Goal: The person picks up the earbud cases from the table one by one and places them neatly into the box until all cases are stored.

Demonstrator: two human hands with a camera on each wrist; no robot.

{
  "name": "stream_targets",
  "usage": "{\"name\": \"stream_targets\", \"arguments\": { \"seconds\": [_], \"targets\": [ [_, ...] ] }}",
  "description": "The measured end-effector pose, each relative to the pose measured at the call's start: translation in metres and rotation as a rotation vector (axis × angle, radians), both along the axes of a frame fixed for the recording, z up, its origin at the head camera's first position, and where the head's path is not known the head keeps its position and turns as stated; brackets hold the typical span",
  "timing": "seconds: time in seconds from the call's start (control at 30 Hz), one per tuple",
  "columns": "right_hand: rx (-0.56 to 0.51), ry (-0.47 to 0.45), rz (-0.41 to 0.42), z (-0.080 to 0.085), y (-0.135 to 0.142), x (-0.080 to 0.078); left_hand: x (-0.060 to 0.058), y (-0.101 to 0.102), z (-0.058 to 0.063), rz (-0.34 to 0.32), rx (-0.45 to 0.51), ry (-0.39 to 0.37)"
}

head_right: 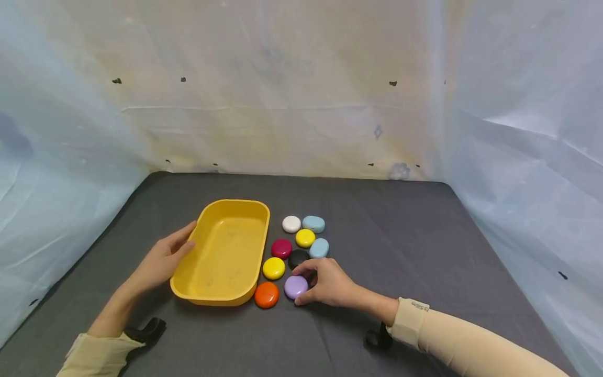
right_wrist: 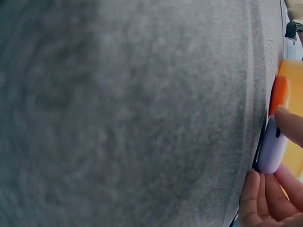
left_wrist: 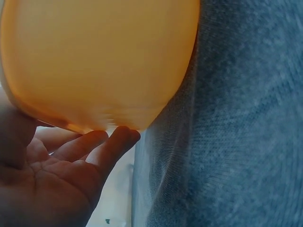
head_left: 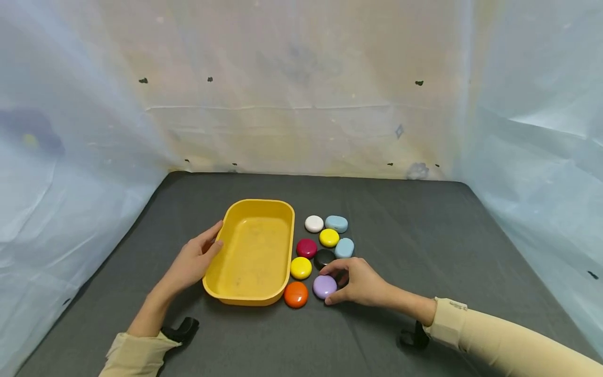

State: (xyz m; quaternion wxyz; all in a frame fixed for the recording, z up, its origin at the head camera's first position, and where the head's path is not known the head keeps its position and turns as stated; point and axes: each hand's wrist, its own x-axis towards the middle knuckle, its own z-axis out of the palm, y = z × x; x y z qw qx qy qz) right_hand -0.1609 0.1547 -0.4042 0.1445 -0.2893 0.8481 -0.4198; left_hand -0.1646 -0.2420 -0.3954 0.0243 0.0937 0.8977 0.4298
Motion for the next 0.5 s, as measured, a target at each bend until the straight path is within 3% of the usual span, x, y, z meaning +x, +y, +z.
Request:
{"name": "stream_targets", "arguments": {
  "seconds": [0.37,0.5],
  "targets": [
    [-0.058,-0.088,-0.072,0.005,0.003,0.001,-0.001,0.002,-0.001,-0.006,0.004,0.028],
    [-0.108,-0.113,-0.112,0.020,0.000,0.007,0.000,0.001,-0.001,-0.005,0.009,0.026]
  ]
}}
